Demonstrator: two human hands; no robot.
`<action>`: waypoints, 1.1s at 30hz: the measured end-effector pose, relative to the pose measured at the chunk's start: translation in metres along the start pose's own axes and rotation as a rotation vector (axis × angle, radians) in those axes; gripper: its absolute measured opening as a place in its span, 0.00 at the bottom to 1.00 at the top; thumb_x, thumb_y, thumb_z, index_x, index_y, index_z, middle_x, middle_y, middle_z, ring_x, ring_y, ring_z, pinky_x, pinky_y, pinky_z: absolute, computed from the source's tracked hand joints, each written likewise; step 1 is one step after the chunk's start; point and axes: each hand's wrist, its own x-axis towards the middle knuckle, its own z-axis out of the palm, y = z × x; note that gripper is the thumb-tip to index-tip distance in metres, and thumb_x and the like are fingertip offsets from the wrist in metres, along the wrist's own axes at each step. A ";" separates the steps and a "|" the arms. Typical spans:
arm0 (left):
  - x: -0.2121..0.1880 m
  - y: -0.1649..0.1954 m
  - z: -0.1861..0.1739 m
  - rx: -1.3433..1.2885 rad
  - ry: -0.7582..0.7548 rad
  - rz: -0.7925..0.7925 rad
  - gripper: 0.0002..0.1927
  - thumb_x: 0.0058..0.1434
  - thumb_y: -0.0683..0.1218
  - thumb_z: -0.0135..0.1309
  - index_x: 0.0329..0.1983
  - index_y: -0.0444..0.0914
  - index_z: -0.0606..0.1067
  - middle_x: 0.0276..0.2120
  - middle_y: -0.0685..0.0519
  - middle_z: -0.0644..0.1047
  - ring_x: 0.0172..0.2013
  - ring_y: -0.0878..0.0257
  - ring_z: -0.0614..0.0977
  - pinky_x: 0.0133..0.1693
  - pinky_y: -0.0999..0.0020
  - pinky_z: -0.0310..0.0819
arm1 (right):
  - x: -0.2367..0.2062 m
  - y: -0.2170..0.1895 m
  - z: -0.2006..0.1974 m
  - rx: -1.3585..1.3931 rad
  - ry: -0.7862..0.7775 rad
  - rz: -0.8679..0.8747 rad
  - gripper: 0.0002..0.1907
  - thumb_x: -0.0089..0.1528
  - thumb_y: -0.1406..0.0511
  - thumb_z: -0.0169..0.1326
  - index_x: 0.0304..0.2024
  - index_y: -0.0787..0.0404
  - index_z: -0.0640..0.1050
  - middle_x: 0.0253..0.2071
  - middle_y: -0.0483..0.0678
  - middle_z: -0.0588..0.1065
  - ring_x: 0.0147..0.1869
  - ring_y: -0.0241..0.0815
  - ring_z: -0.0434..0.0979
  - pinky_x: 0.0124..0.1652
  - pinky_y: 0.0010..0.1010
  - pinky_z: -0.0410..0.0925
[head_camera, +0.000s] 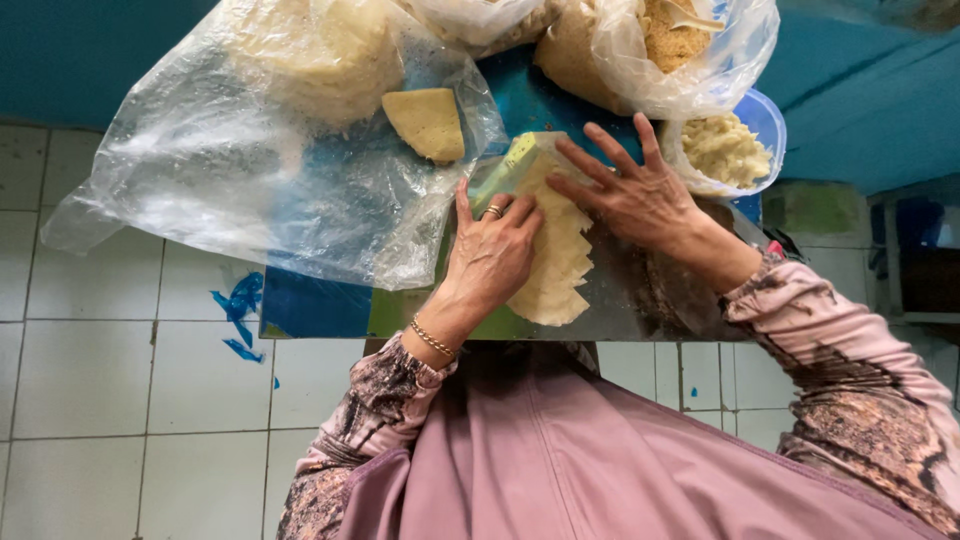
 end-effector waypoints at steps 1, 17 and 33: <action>0.000 0.000 -0.001 0.006 0.007 0.002 0.16 0.57 0.41 0.52 0.49 0.40 0.76 0.50 0.54 0.75 0.56 0.57 0.75 0.63 0.22 0.45 | 0.003 0.006 0.002 -0.034 0.005 -0.002 0.34 0.64 0.60 0.57 0.73 0.32 0.70 0.80 0.44 0.56 0.84 0.52 0.45 0.74 0.66 0.34; -0.003 -0.002 -0.001 -0.024 -0.027 -0.017 0.16 0.58 0.41 0.51 0.50 0.40 0.76 0.52 0.55 0.76 0.57 0.57 0.75 0.64 0.23 0.44 | 0.024 0.005 0.017 0.171 0.078 0.191 0.31 0.66 0.66 0.57 0.72 0.42 0.73 0.79 0.50 0.61 0.80 0.56 0.56 0.74 0.62 0.43; -0.004 -0.008 0.002 -0.063 -0.059 0.000 0.15 0.58 0.41 0.50 0.49 0.40 0.77 0.57 0.53 0.75 0.60 0.56 0.74 0.66 0.24 0.42 | -0.009 -0.017 -0.007 -0.037 -0.018 0.211 0.29 0.68 0.62 0.54 0.72 0.40 0.72 0.80 0.47 0.59 0.82 0.54 0.54 0.73 0.65 0.44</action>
